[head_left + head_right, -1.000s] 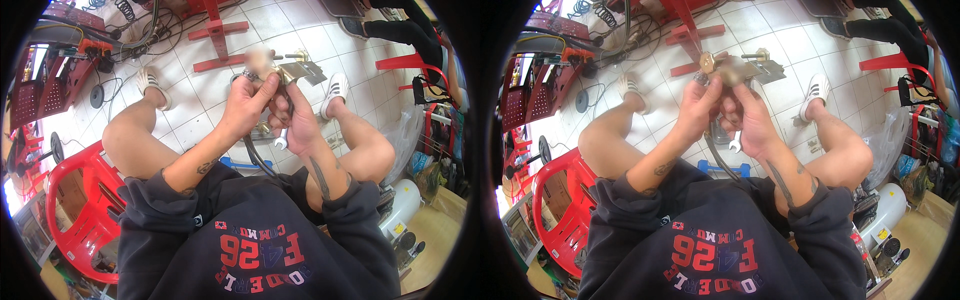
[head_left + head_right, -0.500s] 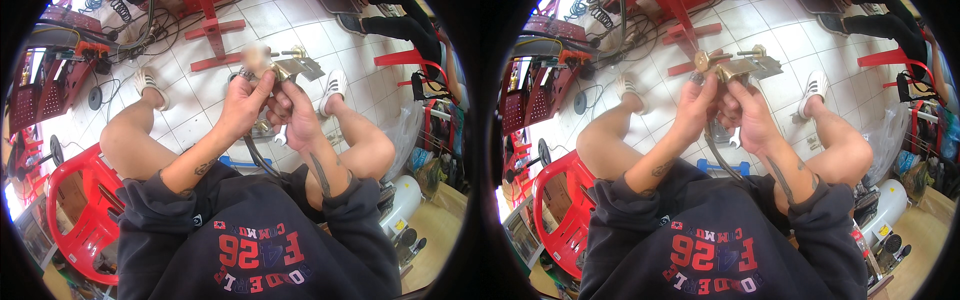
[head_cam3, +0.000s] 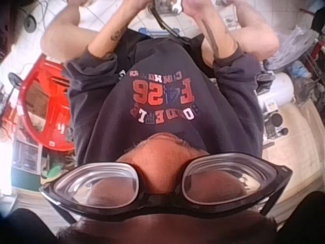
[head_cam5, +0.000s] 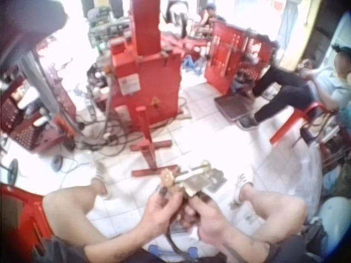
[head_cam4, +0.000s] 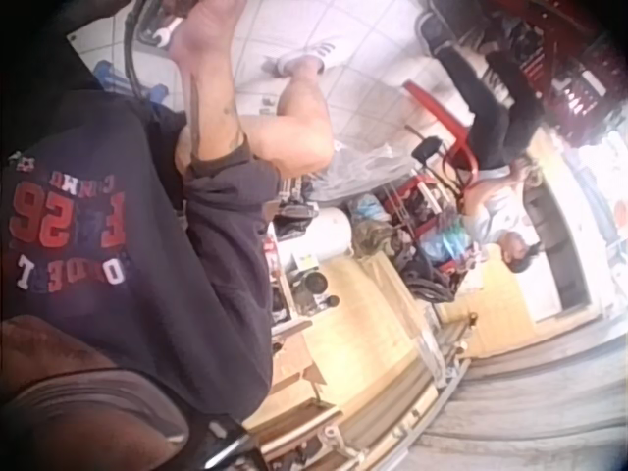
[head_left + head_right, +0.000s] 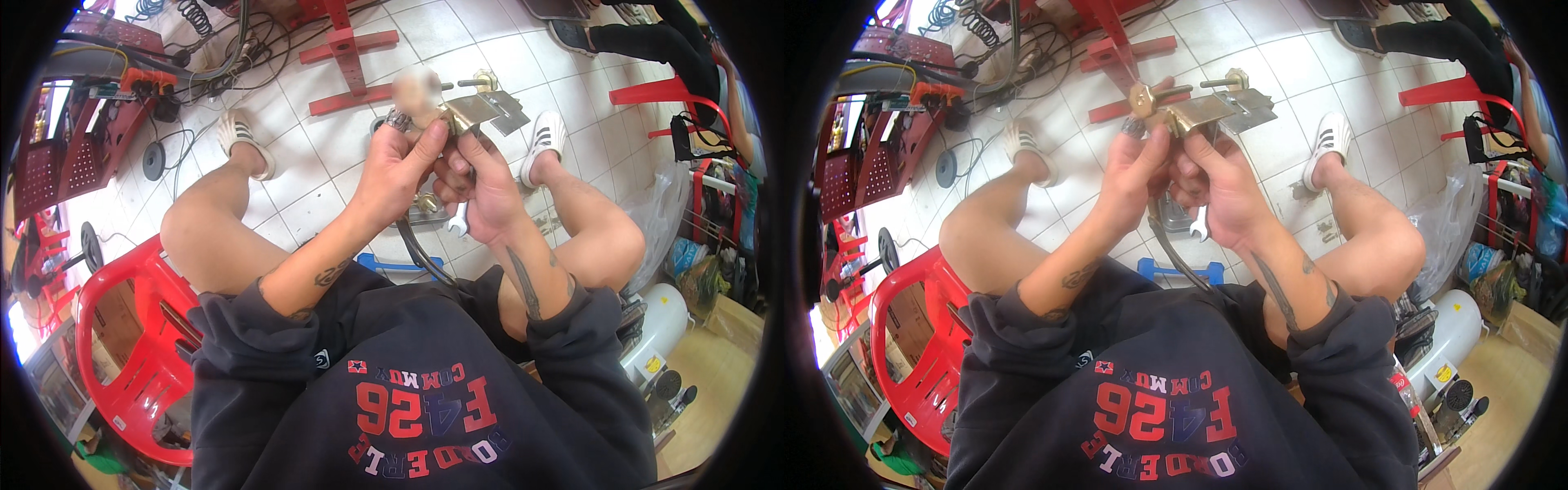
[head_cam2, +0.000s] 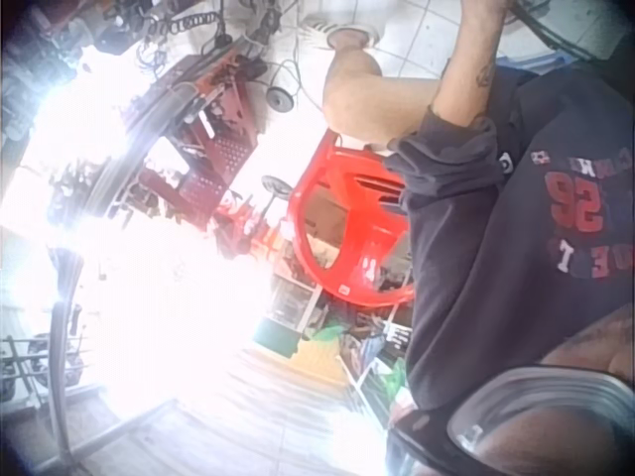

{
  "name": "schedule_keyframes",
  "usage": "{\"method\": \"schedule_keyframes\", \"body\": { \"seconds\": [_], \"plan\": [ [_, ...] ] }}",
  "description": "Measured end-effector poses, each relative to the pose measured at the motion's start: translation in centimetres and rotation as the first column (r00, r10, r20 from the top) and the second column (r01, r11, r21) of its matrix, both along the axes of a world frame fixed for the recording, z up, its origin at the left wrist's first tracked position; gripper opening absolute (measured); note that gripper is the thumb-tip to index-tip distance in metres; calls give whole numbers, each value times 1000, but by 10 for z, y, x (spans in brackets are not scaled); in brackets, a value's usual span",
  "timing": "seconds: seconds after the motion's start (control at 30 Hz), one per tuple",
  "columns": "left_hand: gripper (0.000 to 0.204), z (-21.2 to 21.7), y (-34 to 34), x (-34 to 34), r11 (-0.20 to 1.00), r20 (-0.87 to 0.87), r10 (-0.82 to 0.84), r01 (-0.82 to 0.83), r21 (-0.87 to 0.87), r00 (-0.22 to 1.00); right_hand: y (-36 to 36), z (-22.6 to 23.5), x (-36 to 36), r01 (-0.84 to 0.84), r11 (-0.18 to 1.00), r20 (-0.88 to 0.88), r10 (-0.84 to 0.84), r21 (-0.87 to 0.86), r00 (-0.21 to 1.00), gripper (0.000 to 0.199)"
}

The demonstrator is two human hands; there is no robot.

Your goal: The person sits on a chair and assembles a metal mechanical component using a wrench. They tighten bolts on a brass-colored bracket and attach a curved metal piece, manipulating the parts with both hands while seated.

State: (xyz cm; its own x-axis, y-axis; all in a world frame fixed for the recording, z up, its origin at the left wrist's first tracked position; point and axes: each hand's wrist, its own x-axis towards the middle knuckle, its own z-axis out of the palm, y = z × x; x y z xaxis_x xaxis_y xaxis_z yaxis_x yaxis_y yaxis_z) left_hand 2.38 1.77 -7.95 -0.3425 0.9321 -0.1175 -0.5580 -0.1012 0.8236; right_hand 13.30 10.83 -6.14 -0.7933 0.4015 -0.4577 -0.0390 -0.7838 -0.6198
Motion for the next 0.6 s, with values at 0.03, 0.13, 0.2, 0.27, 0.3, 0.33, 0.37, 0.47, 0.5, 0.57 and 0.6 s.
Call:
{"method": "schedule_keyframes", "body": {
  "seconds": [0.03, 0.13, 0.2, 0.27, 0.3, 0.33, 0.37, 0.47, 0.5, 0.57, 0.6],
  "plan": [
    [63, 0, 1, 0, 1000, 6, 7, -7, -7, 1000, 0, 0, 0, -2, 1000, -14, 2, -13, 1000, 23],
    [63, 1, 3, 1, 999, 23, 18, -17, -31, 1000, -1, 1, 0, 0, 999, -40, -2, -47, 999, 21],
    [62, -1, 2, -2, 999, 28, 13, -11, -53, 1000, -3, 1, -2, 10, 998, -38, -12, -64, 999, 21],
    [61, -6, 1, -8, 995, 32, -63, 65, -71, 998, -4, 5, -5, 34, 997, 2, -34, -63, 999, 21],
    [61, -7, 0, -10, 991, 34, -100, 103, -81, 994, -4, 6, -5, 45, 997, 22, -44, -63, 999, 21],
    [60, -7, 0, -9, 993, 21, -80, 82, -81, 997, -4, 5, -4, 38, 997, 14, -38, -74, 999, 21],
    [60, -6, 1, -7, 995, 8, -61, 61, -81, 998, -3, 3, -3, 32, 996, 5, -31, -85, 1000, 20],
    [60, 0, 4, -4, 999, -31, -18, 16, -52, 999, 0, 0, 1, 13, 997, -7, -14, -81, 1000, 19],
    [60, -1, 4, -4, 999, -45, -16, 13, -52, 999, 1, 0, 2, 6, 997, -11, -7, -74, 1000, 19],
    [61, -8, 3, -6, 998, -74, -27, 22, -66, 997, 0, 4, -2, 17, 1000, 32, -16, -26, 999, 24],
    [61, -9, 3, -7, 998, -82, -18, 12, -69, 996, 0, 6, -4, 21, 1000, 53, -21, -1, 998, 26]
  ]
}}
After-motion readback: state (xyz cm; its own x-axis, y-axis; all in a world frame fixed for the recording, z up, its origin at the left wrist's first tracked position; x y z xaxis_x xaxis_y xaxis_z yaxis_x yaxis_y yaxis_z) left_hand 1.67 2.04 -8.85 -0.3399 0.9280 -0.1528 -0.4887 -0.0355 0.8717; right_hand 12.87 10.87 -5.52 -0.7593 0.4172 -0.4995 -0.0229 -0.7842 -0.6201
